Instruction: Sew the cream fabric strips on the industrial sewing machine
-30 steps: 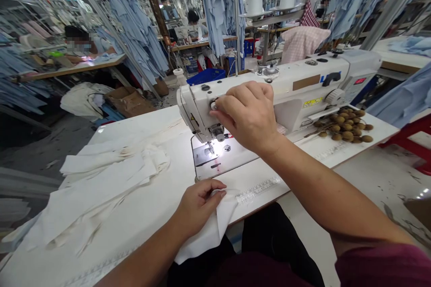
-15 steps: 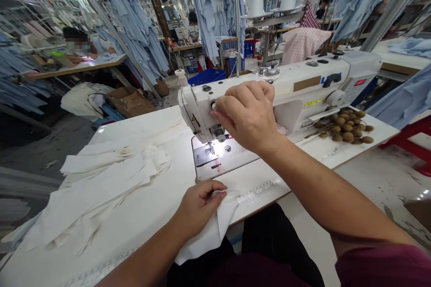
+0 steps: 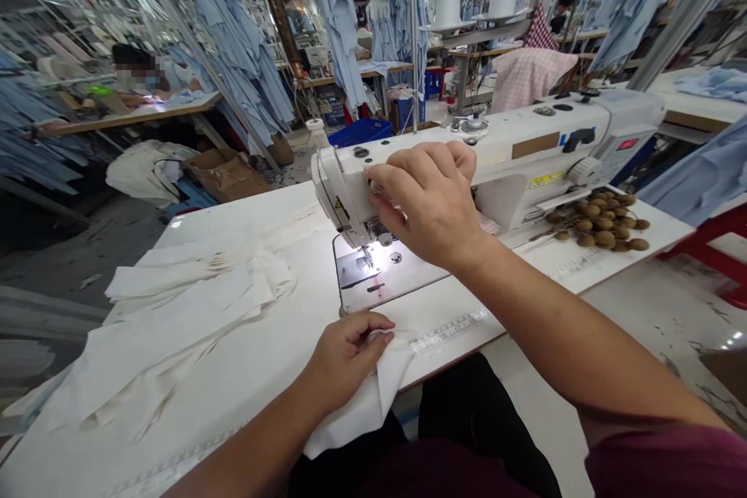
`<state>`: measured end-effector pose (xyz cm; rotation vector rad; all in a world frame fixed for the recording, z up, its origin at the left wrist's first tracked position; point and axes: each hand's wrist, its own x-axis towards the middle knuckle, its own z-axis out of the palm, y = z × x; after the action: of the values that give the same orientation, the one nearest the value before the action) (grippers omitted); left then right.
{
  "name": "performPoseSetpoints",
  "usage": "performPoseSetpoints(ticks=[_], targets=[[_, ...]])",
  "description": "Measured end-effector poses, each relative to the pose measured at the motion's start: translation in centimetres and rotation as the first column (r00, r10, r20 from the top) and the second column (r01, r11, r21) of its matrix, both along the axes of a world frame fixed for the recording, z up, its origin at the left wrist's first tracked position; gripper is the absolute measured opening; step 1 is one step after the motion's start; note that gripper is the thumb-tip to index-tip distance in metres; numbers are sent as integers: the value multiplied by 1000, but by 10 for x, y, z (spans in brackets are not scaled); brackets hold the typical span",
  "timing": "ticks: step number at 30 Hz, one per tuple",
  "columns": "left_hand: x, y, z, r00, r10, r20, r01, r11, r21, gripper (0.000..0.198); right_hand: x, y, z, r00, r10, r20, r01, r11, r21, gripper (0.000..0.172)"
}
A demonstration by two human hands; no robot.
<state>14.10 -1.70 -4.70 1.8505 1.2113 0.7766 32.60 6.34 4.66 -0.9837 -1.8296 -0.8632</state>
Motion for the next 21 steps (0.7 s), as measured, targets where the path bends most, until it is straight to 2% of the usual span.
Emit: performPoseSetpoints(ticks=[3,6,12,16,21], targets=[[0,0,1,1000,2,6,-2,1000,2,14,0,-1,0,1000,8,-28,-7,1000,27,13],[0,-1,2,1000,4,7,-4,1000,-6,14,2,-2,0,999,32,0,-32,998,51,5],[1,-1,4,1000,5,2,-5,1000,-12,14,2,-2,-1,999,-12,-34,9,997,-73,16],[1,-1,5,1000,11,-3,-11,1000,-25,14,1,-3,-1,999,22,-26,-23,998,-65,8],[0,-1,4,1000,5,6,-5,1000,-6,14,0,-4,-1,999,3,-46,-7,997,-78,14]])
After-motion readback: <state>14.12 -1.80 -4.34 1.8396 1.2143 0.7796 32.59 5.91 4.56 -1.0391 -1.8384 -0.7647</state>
